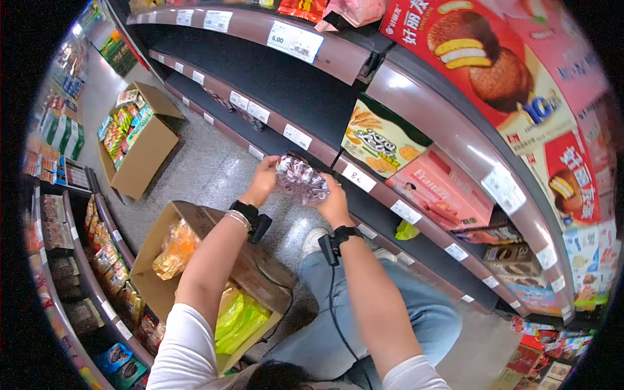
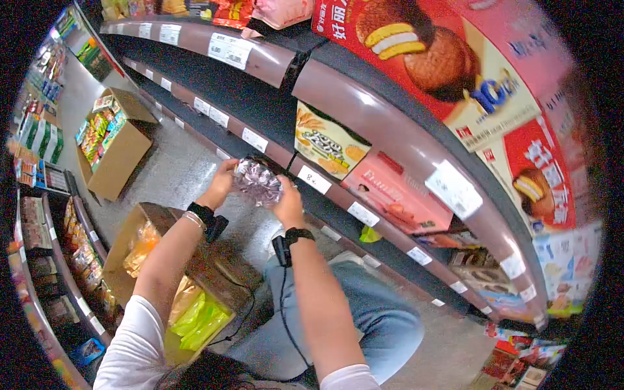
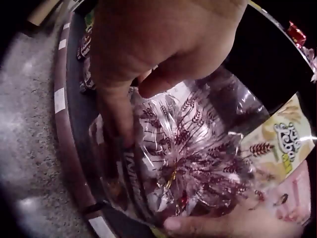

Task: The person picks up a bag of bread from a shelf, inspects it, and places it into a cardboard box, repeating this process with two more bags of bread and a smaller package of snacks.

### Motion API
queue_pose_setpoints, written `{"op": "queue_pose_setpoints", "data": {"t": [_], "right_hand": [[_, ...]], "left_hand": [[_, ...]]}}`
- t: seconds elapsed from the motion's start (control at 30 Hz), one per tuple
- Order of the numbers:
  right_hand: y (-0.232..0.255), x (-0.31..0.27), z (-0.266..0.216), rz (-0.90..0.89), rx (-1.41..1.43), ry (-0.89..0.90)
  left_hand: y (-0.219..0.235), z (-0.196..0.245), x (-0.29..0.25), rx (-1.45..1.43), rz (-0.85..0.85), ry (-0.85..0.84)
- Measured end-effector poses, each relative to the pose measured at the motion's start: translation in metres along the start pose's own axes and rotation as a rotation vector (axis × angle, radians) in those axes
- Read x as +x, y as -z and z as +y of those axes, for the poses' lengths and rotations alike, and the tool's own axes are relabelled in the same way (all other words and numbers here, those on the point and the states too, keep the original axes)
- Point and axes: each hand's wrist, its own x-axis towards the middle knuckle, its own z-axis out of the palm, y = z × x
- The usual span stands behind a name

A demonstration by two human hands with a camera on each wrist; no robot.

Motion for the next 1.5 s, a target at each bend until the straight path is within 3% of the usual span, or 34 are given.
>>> {"op": "queue_pose_setpoints", "data": {"t": [0.13,0.23,0.27,0.37,0.4,0.5,0.53,0.6,0.63,0.67,0.7,0.77,0.83,0.87,0.97,1.2,1.3,1.43,1.5], "right_hand": [[0.032,-0.030,-0.039,0.040,-0.057,0.055],[0.062,-0.051,-0.086,0.045,-0.104,0.044],[0.071,-0.057,-0.094,0.022,-0.130,0.084],[0.102,-0.078,-0.128,-0.034,-0.198,0.151],[0.109,-0.083,-0.143,-0.048,-0.233,0.140],[0.141,-0.102,-0.177,-0.107,-0.171,0.005],[0.152,-0.109,-0.188,-0.091,-0.105,0.046],[0.174,-0.126,-0.207,-0.024,-0.076,0.114],[0.184,-0.129,-0.205,0.063,-0.178,0.249],[0.195,-0.138,-0.210,0.046,-0.076,0.197],[0.204,-0.149,-0.217,0.095,-0.035,0.256],[0.225,-0.162,-0.215,0.137,-0.036,0.241],[0.242,-0.178,-0.206,0.206,0.110,0.245],[0.251,-0.204,-0.242,0.151,0.156,-0.037],[0.267,-0.227,-0.209,0.178,0.257,-0.074],[0.266,-0.269,-0.190,0.152,0.333,-0.013],[0.263,-0.282,-0.180,0.356,0.640,-0.069],[0.263,-0.301,-0.200,0.102,0.513,-0.011],[0.251,-0.302,-0.197,-0.014,0.472,-0.013]], "left_hand": [[-0.003,0.042,-0.053,-0.003,-0.074,-0.022],[0.005,0.050,-0.085,0.162,-0.101,-0.273],[0.005,0.069,-0.106,0.286,-0.087,-0.259],[0.017,0.092,-0.143,0.265,-0.192,-0.326],[0.016,0.106,-0.163,0.243,-0.221,-0.274],[0.016,0.127,-0.187,0.320,-0.293,-0.427],[0.012,0.138,-0.200,0.318,-0.313,-0.455],[0.003,0.147,-0.217,0.445,-0.205,-0.605],[-0.002,0.150,-0.224,0.507,-0.143,-0.681],[-0.008,0.146,-0.231,0.450,-0.117,-0.758],[-0.016,0.142,-0.235,0.426,-0.122,-0.774],[-0.030,0.132,-0.256,0.269,-0.215,-0.735],[-0.042,0.115,-0.271,-0.018,-0.484,-0.602],[-0.046,0.110,-0.287,-0.153,-0.621,-0.481],[-0.049,0.098,-0.329,-0.106,-0.708,-0.368],[-0.072,0.064,-0.374,-0.263,-0.627,-0.402],[-0.076,0.075,-0.386,-0.279,-0.603,-0.427],[-0.072,0.076,-0.389,-0.316,-0.549,-0.458],[-0.060,0.075,-0.394,-0.367,-0.519,-0.330]]}}
